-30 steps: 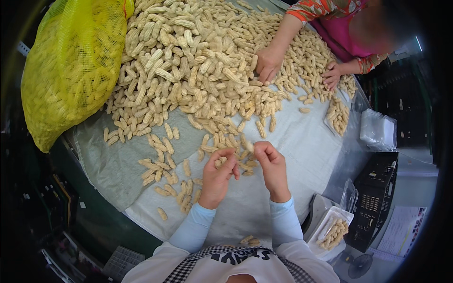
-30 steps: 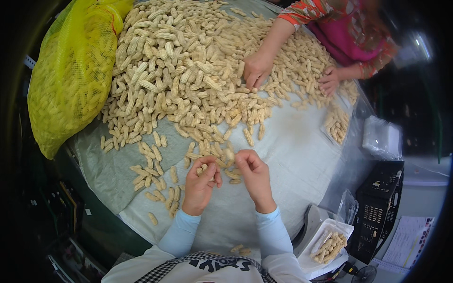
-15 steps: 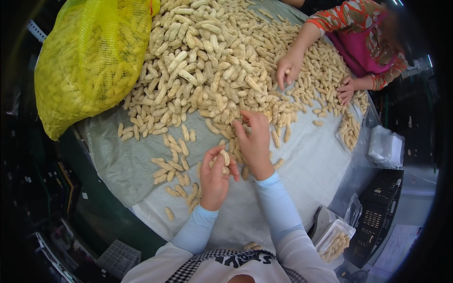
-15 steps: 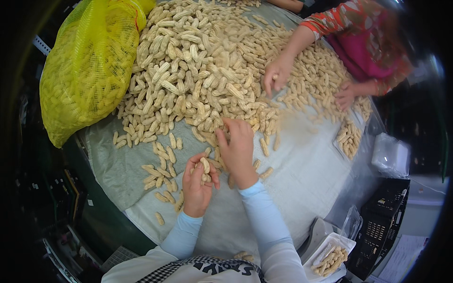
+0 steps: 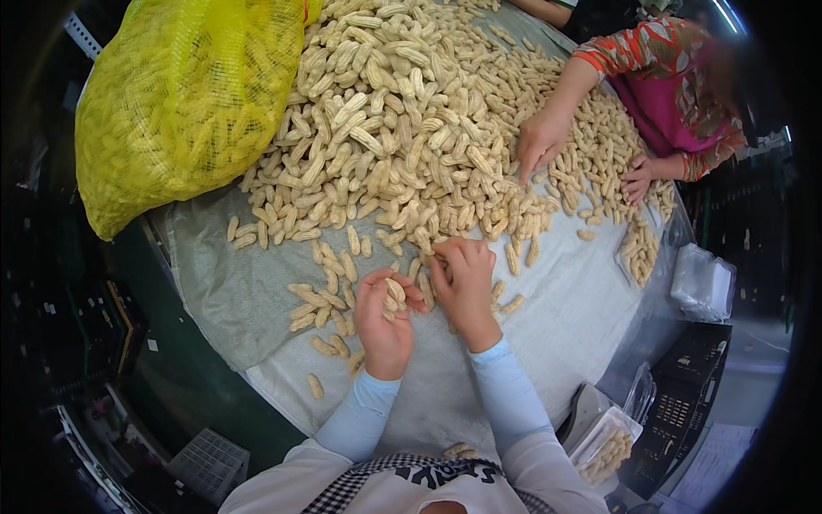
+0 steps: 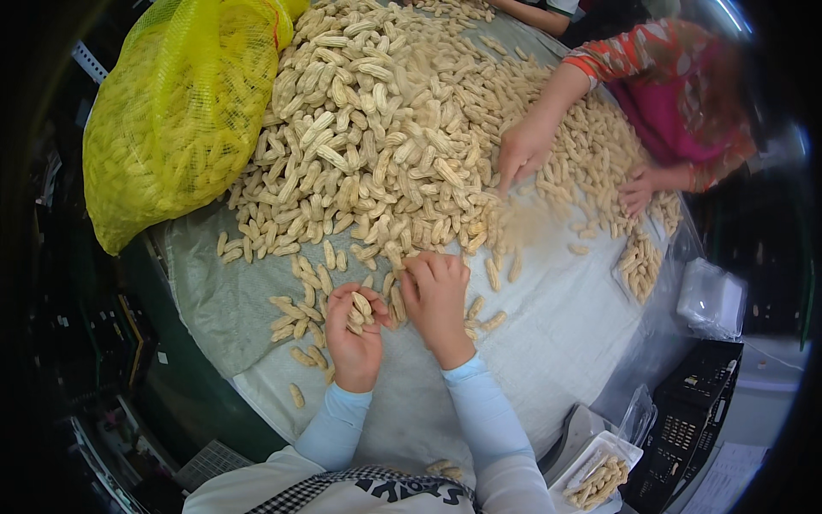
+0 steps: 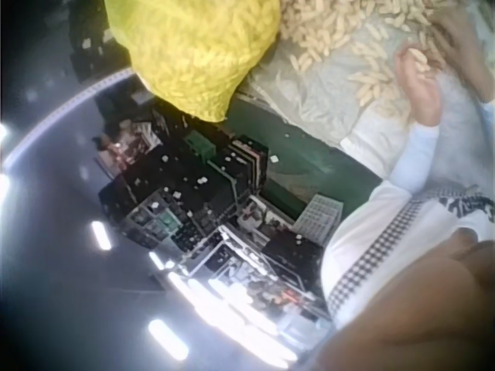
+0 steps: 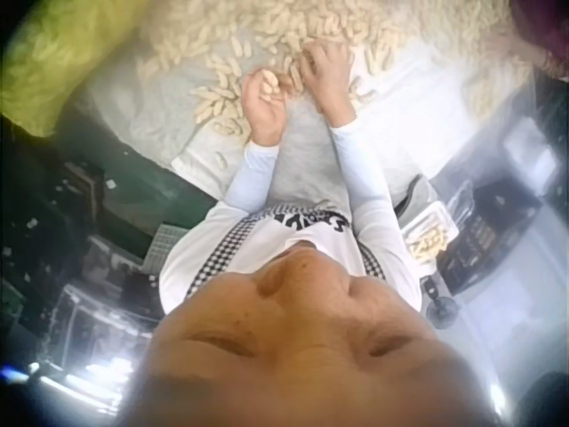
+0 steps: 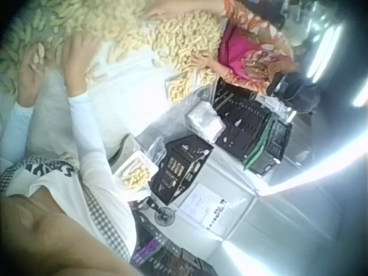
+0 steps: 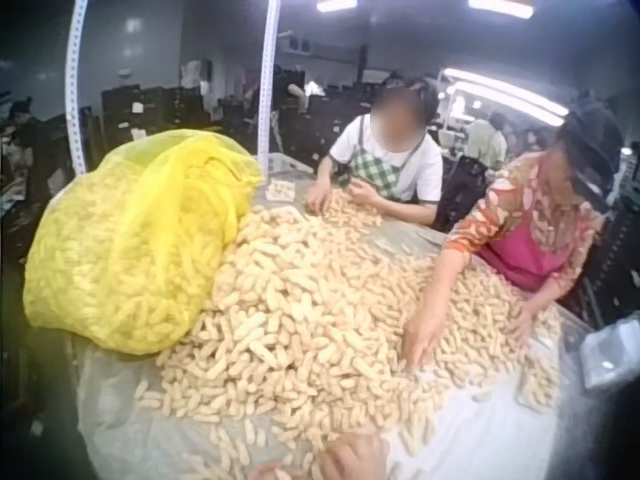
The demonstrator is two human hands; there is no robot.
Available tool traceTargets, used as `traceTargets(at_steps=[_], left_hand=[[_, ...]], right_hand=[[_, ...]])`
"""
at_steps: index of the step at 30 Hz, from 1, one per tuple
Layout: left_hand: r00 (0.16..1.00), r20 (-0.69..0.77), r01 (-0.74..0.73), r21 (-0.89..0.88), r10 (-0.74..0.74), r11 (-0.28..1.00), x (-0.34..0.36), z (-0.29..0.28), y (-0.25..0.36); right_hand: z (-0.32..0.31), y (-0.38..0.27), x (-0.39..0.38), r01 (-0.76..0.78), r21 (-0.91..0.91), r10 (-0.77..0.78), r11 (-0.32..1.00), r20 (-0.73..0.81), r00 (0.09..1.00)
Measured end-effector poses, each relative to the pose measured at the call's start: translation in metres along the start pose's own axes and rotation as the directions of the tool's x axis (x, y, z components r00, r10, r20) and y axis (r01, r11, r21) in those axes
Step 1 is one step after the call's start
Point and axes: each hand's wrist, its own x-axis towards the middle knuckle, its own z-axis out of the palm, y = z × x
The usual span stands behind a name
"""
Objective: The person scoops shelled peanuts from a large pile on a table into a clear plastic container, weighs the container on a digital scale, and adjusts the amount by hand. The person then places the container into a black crate and repeats the process with additional containers.
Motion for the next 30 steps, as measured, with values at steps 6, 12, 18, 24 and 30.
traceTargets(at_steps=[6, 12, 18, 24, 30], left_hand=[[0.998, -0.061, -0.027, -0.011, 0.027, 1.000, 0.000, -0.002, 0.002], [0.994, -0.099, -0.034, 0.032, 0.037, 0.999, -0.002, 0.000, 0.003], [0.993, -0.106, -0.046, 0.049, 0.051, 0.998, -0.004, 0.003, 0.005], [0.992, -0.116, -0.030, 0.089, 0.040, 0.996, -0.005, 0.007, 0.007], [0.993, -0.107, 0.060, 0.128, -0.046, 0.990, -0.004, 0.002, 0.003]], right_hand=[[-0.018, -0.006, 0.007, 0.074, 0.067, -0.077, 0.995, 0.052, 0.996], [-0.006, -0.009, 0.044, -0.078, 0.053, 0.080, 0.996, -0.040, 0.996], [0.017, -0.031, 0.065, -0.029, -0.159, 0.025, 0.987, -0.032, 0.999], [0.027, -0.022, 0.054, -0.020, -0.142, 0.015, 0.990, -0.035, 0.999], [0.011, -0.015, 0.032, -0.341, 0.331, 0.325, 0.880, 0.106, 0.940]])
